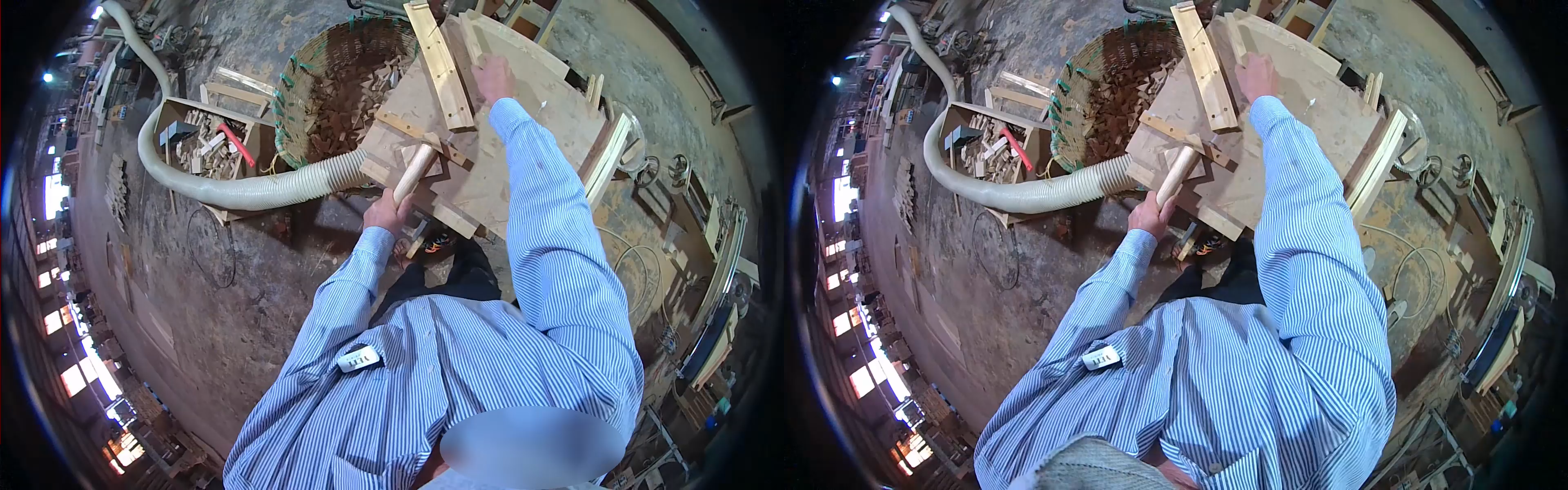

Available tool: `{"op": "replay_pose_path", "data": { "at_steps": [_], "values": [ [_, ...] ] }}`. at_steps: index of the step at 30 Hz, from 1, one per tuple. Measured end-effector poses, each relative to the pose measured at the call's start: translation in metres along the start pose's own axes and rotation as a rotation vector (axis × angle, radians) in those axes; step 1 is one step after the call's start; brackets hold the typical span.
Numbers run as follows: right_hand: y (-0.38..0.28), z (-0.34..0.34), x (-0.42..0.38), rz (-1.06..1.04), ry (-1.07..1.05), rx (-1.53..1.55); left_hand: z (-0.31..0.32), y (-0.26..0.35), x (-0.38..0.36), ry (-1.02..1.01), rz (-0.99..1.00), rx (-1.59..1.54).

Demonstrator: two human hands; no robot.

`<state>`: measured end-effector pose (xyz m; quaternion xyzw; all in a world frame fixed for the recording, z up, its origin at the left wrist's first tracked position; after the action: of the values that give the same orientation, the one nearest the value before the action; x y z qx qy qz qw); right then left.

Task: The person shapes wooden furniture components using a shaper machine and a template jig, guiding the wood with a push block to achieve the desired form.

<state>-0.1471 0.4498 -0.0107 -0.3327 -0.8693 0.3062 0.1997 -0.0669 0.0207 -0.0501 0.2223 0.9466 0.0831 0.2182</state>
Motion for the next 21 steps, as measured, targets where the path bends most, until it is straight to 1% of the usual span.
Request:
{"op": "replay_pose_path", "data": {
  "at_steps": [4, 6, 9, 10, 12, 13, 15, 19, 21],
  "values": [
    [-0.025, -0.002, -0.035, -0.075, -0.046, 0.03, 0.008, -0.018, -0.013, 0.006, 0.017, -0.024],
    [-0.018, 0.014, -0.048, -0.018, -0.038, 0.063, 0.01, -0.025, -0.021, -0.004, 0.02, -0.04],
    [-0.009, 0.039, -0.062, -0.036, -0.031, 0.052, 0.01, -0.033, -0.031, -0.041, 0.006, -0.041],
    [-0.017, 0.04, -0.064, -0.042, -0.033, 0.05, 0.01, -0.036, -0.034, -0.038, 0.003, -0.046],
    [-0.018, 0.046, -0.07, 0.107, -0.077, 0.112, 0.009, -0.039, -0.04, -0.034, 0.017, -0.057],
    [-0.016, 0.052, -0.069, 0.106, -0.078, 0.11, 0.007, -0.041, -0.042, -0.034, 0.016, -0.06],
    [-0.022, 0.051, -0.063, 0.01, 0.004, 0.115, 0.01, -0.043, -0.044, -0.084, 0.008, -0.06],
    [-0.022, 0.063, -0.042, 0.005, -0.012, 0.16, 0.01, -0.045, -0.045, -0.077, 0.011, -0.07],
    [-0.026, 0.064, -0.031, -0.058, 0.022, 0.153, 0.008, -0.042, -0.046, -0.098, 0.008, -0.076]
  ]
}}
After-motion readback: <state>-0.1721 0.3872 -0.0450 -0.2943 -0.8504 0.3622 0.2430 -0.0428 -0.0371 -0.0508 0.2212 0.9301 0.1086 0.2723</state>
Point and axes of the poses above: each hand's wrist, its own x-axis towards the middle knuckle, its own z-axis out of the palm, y = z × x, the point moved 10 cm from there along x, towards the middle knuckle, and after that the axes turned 12 degrees about x, right-handed, at the moved point
